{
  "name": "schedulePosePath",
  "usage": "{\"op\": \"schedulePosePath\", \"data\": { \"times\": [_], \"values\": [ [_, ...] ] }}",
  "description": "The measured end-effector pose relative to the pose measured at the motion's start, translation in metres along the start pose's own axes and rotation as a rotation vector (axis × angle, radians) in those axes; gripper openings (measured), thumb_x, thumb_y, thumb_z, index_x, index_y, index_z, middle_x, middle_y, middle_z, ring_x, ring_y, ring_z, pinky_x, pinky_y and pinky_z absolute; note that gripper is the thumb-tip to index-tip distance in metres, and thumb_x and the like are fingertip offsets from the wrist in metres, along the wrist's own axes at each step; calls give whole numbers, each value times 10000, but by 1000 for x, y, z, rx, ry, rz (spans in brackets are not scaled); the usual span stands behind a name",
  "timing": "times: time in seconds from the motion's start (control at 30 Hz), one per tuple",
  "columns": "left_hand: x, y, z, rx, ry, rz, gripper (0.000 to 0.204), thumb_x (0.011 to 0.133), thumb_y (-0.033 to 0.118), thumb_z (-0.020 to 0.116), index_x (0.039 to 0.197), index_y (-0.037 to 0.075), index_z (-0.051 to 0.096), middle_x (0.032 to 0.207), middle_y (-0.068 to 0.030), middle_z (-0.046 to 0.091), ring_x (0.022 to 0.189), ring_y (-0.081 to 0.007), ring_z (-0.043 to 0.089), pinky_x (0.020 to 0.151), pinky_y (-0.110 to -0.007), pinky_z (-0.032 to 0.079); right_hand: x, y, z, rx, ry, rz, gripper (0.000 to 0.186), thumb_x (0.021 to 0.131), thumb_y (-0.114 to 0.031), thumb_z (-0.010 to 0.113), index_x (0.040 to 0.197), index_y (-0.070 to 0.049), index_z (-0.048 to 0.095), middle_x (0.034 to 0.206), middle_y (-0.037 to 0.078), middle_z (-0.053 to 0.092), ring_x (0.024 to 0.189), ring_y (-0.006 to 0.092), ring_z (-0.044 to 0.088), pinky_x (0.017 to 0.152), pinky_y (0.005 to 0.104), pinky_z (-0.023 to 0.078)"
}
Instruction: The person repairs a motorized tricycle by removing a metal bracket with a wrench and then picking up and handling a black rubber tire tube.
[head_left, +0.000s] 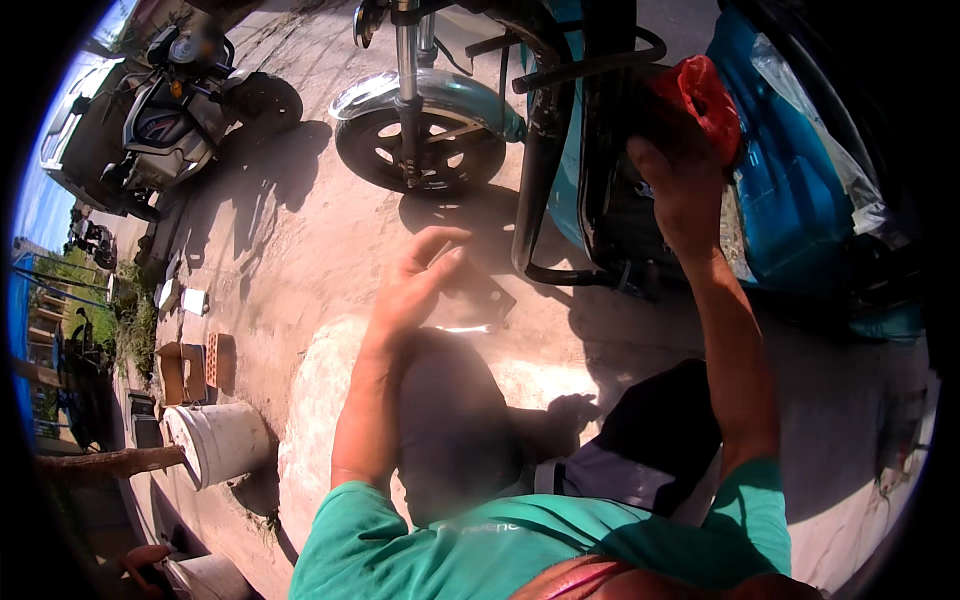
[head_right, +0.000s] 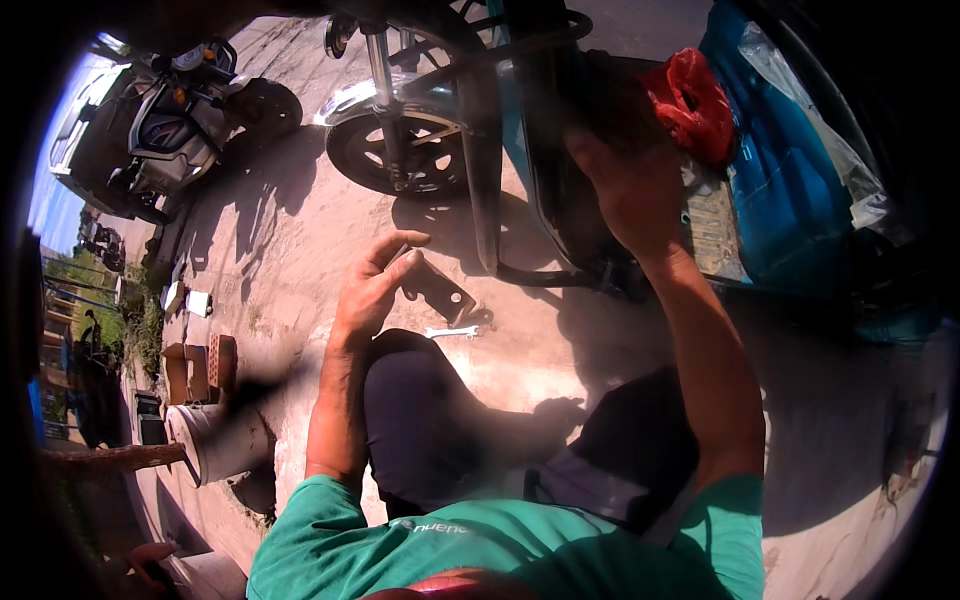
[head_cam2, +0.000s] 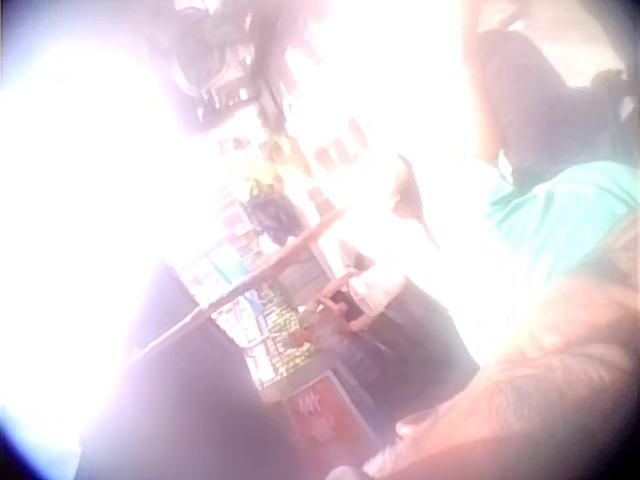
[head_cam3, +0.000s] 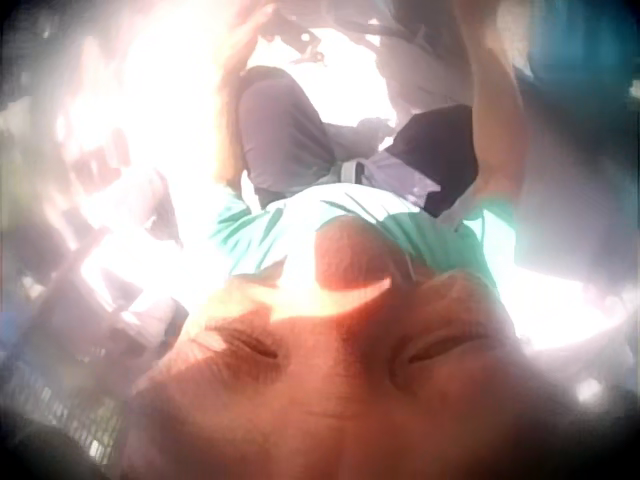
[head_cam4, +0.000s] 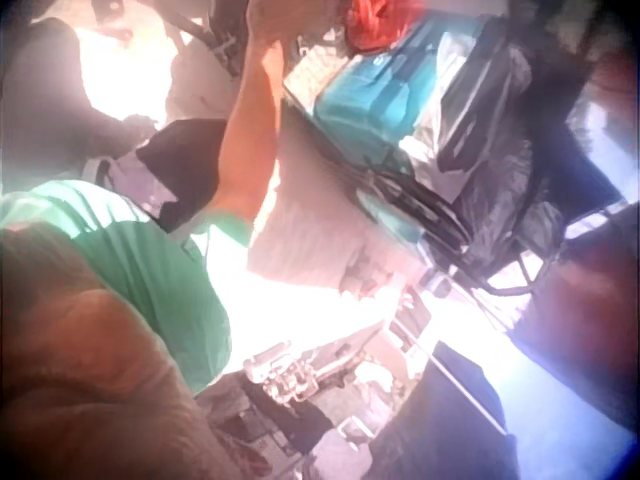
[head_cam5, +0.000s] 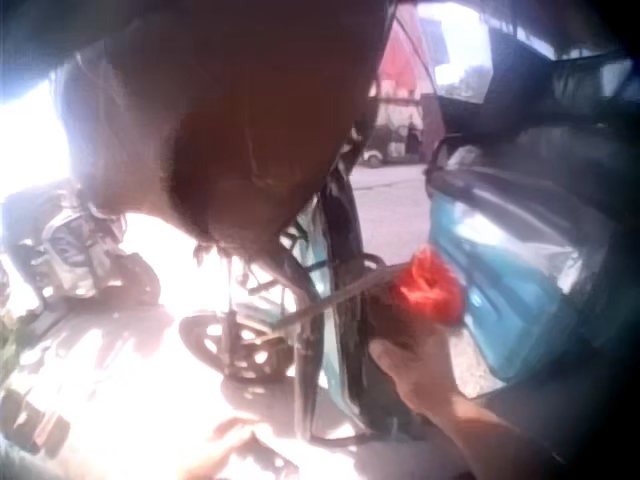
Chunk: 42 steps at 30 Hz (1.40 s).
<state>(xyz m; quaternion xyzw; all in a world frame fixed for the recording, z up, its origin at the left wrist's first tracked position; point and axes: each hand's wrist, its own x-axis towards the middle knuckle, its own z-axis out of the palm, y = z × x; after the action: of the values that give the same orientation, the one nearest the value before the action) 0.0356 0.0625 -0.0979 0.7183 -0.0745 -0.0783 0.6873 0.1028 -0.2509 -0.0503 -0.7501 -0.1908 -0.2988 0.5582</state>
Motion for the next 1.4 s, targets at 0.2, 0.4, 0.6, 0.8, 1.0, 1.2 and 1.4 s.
{"op": "schedulePosePath", "data": {
  "times": [0.2,0.4,0.6,0.8,1.0,1.2,1.4],
  "values": [
    [9,-12,7,-30,-34,-41,278,991,153,630,1220,-5,640,888,-34,662,754,-89,616,622,-236,478,-31,28,21,-154,-246,229,595,810,-312,791,1234,45,576,1107,196,675,991,274,662,887,378,521],
    [10,-11,7,69,9,-120,262,1002,176,619,1187,-7,650,869,-41,671,752,-101,616,640,-251,484,-42,31,37,-186,-188,91,639,755,-343,819,1221,14,565,1047,228,640,951,402,632,854,451,509],
    [0,14,22,194,75,-298,275,995,206,644,1172,-4,651,902,-43,678,762,-103,612,670,-244,492,-42,36,30,-204,-235,107,528,751,-243,793,1164,0,573,1007,221,625,930,416,628,818,449,508],
    [-33,27,38,259,237,-289,300,980,210,609,1152,-34,645,856,-76,707,776,-131,663,691,-278,520,-73,47,69,-126,11,143,409,765,-116,750,1118,21,596,942,182,643,823,324,651,788,404,515],
    [-56,73,85,550,73,-229,552,930,173,642,1451,68,494,819,-51,652,801,-147,633,749,-317,508,-74,59,62,-115,-19,158,523,752,-103,750,1190,85,534,978,226,663,873,363,660,825,408,514],
    [-52,119,116,875,102,-124,750,914,147,607,1568,155,240,782,-162,687,803,-348,699,750,-447,539,-58,27,51,-73,-35,232,575,706,-133,763,1191,75,536,980,247,658,898,403,656,840,430,514],
    [-34,131,110,839,67,24,815,880,63,582,1578,84,162,804,-128,706,835,-299,723,815,-396,554,-61,35,63,-80,-33,146,445,716,-162,770,1061,47,582,916,243,626,864,413,626,812,437,498]
  ]
}}
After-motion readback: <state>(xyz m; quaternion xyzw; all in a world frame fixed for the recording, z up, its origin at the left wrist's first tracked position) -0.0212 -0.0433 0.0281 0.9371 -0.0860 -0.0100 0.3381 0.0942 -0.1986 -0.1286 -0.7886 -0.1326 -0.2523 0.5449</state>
